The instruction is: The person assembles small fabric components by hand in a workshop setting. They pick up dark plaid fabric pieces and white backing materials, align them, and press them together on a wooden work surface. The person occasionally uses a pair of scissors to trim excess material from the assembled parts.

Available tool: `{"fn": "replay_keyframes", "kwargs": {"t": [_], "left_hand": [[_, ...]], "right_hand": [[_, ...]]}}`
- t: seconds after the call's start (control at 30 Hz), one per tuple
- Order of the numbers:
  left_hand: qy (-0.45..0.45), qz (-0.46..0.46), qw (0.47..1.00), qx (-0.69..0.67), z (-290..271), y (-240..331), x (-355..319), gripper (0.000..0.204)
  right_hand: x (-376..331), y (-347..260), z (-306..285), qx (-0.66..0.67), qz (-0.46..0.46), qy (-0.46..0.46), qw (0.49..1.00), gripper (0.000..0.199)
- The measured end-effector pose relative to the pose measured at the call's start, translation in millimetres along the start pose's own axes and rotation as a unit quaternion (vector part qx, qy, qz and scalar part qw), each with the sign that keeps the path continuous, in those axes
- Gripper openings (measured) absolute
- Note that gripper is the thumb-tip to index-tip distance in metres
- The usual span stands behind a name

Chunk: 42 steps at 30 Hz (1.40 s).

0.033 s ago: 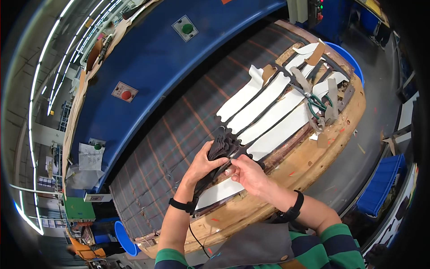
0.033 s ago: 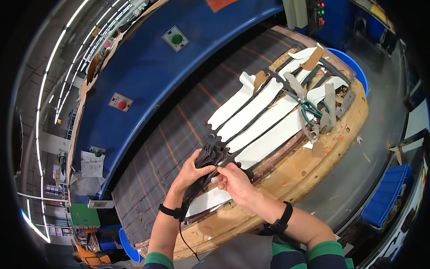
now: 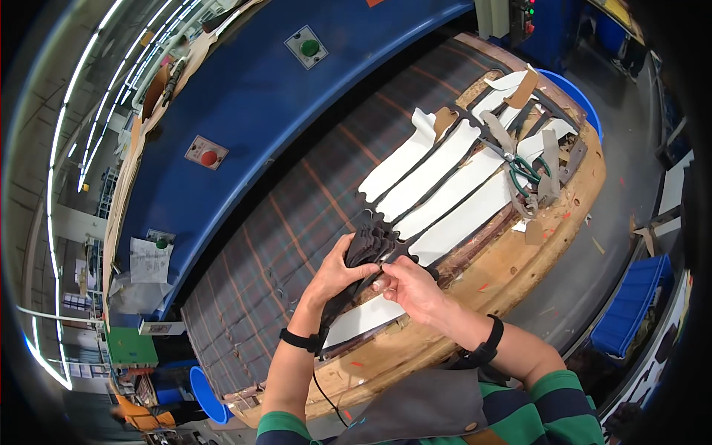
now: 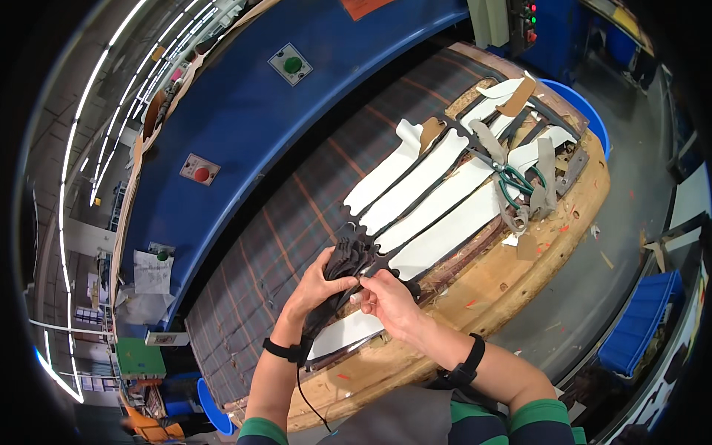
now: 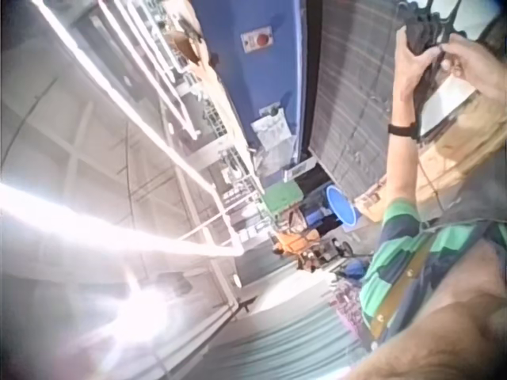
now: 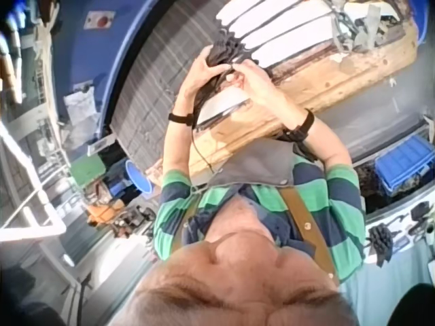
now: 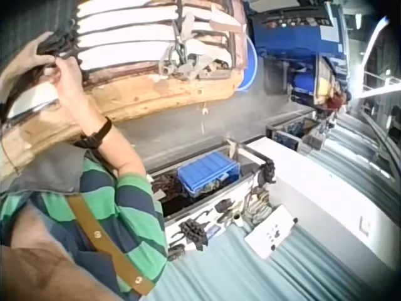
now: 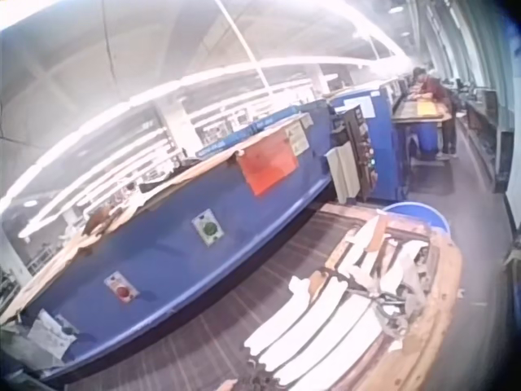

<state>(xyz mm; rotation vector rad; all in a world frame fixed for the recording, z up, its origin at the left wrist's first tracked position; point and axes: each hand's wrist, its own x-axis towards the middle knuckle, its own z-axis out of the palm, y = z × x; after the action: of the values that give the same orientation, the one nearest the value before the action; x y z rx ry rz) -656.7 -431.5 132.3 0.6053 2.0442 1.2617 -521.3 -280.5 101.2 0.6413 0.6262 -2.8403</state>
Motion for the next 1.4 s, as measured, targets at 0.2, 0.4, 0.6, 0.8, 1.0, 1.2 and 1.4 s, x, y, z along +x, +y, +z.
{"fn": "replay_keyframes", "kwargs": {"t": [0.2,0.4,0.6,0.8,1.0,1.2,1.4], "left_hand": [[-0.003,0.015,0.999,0.04,-2.1,-4.1,5.0,0.073],[-0.001,0.04,0.996,0.082,-4.6,-13.5,7.5,0.073],[0.018,0.045,0.991,0.121,-1.1,-0.9,3.2,0.071],[0.021,0.047,0.996,0.079,1.1,-7.8,4.3,0.07],[0.027,0.021,0.998,0.047,-0.3,-9.2,3.3,0.067],[0.026,0.022,0.999,0.017,1.1,-12.5,3.7,0.066],[0.016,0.032,0.999,0.03,0.9,-12.3,6.5,0.065]], "right_hand": [[2.8,1.4,-2.2,-0.015,-0.019,0.001,1.0,0.013],[-10.5,-4.7,-0.7,-0.12,0.01,0.027,0.992,0.02],[-55.7,-76.5,-35.3,-0.428,-0.162,0.139,0.878,0.021],[-70.1,-183.3,-114.6,-0.691,-0.46,0.339,0.442,0.019],[-62.5,-173.7,-109.3,-0.757,-0.47,0.282,0.356,0.023],[-50.0,-89.3,-40.7,-0.67,-0.365,0.157,0.627,0.017],[-32.5,-82.5,-20.8,-0.705,-0.452,0.121,0.533,0.016]]}}
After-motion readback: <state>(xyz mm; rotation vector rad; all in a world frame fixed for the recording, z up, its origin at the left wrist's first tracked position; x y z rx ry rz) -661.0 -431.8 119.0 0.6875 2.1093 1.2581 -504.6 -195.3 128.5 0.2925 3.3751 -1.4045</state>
